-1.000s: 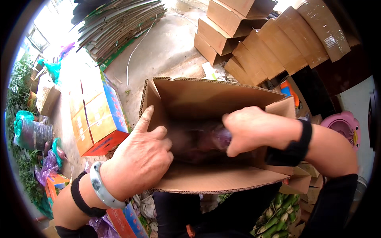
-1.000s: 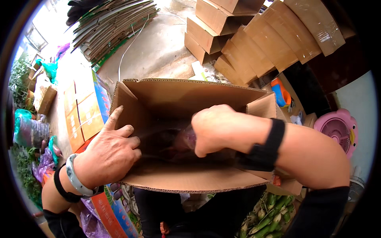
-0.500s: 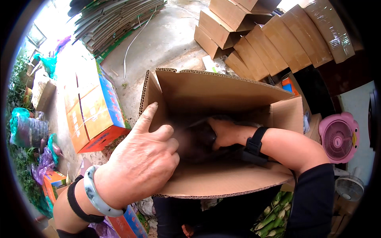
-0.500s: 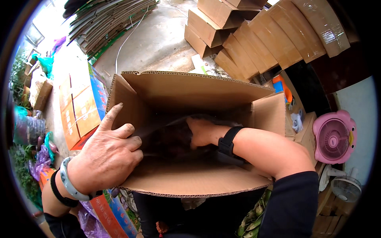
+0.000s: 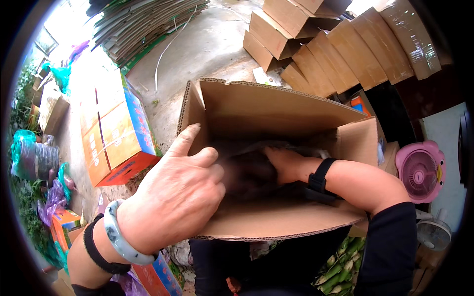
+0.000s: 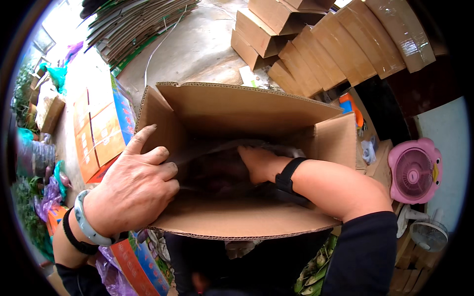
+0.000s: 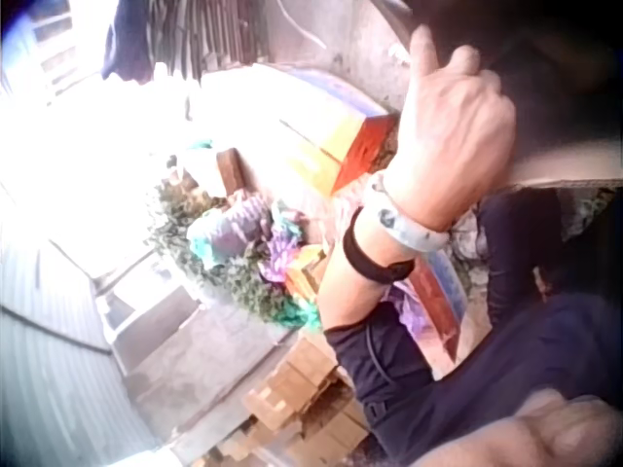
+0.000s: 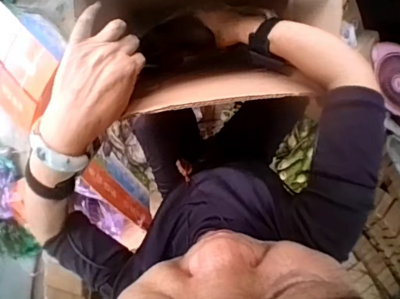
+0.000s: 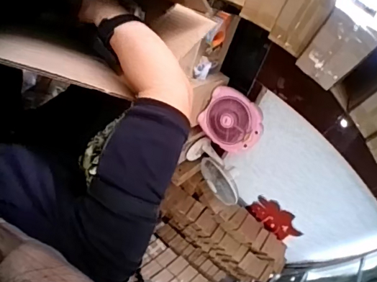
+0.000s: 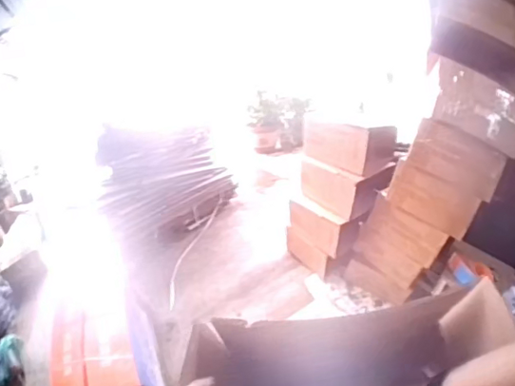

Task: The person sits on the ground and takes purple sweet potatoes from a plastic bag inside a cardboard box. They wipe the dirt off each potato using a cloth and place the cleaned potatoes into a separate cardboard box.

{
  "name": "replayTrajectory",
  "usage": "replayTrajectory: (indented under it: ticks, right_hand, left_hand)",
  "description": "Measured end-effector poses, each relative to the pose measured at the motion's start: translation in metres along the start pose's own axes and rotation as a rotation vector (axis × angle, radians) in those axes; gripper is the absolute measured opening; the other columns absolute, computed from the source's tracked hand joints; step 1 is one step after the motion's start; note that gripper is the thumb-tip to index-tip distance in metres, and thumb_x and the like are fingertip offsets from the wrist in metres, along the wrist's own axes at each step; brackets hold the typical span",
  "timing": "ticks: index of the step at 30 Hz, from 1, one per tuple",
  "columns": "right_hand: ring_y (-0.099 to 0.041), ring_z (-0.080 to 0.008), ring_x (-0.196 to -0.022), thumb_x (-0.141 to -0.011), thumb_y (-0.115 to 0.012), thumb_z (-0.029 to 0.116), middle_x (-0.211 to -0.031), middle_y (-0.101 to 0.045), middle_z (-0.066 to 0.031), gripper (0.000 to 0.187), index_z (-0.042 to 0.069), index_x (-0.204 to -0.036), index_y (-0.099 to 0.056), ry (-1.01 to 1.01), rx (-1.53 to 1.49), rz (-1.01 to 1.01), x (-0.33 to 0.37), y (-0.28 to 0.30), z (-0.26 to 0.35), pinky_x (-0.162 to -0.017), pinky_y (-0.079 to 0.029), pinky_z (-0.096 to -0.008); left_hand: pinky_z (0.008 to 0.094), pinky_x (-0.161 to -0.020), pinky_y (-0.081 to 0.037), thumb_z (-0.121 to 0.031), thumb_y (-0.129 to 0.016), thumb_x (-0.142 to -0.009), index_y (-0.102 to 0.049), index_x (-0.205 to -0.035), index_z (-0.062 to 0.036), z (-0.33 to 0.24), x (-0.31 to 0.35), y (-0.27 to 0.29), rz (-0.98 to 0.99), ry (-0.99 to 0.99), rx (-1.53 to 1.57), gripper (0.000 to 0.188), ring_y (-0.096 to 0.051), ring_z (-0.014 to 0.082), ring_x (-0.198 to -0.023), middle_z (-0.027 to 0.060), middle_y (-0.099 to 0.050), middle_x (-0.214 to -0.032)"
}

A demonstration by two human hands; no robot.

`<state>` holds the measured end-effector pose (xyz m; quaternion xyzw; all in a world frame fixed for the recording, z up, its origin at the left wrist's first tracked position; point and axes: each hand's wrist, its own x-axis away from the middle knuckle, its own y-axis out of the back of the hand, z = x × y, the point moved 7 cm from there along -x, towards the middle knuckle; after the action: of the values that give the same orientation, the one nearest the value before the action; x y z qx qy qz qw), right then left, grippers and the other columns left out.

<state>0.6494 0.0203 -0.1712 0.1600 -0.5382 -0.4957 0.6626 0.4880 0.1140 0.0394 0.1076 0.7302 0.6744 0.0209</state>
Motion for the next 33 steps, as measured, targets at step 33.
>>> replayTrajectory:
  ticks: [33]
  right_hand:
    - [-0.066,-0.0187,-0.085,-0.073,-0.067,0.005,-0.091,-0.071,-0.0132,0.028,-0.004,-0.100,-0.069,-0.004,-0.036,-0.129,0.132,0.159,0.116,-0.077,-0.052,-0.0303]
  left_hand:
    - [0.0310,-0.085,-0.049,-0.001,-0.061,-0.087,-0.067,-0.108,-0.0003,-0.029,0.307,0.009,-0.540,0.830,0.546,0.022,-0.064,0.0206,-0.095,0.0104,-0.067,-0.100]
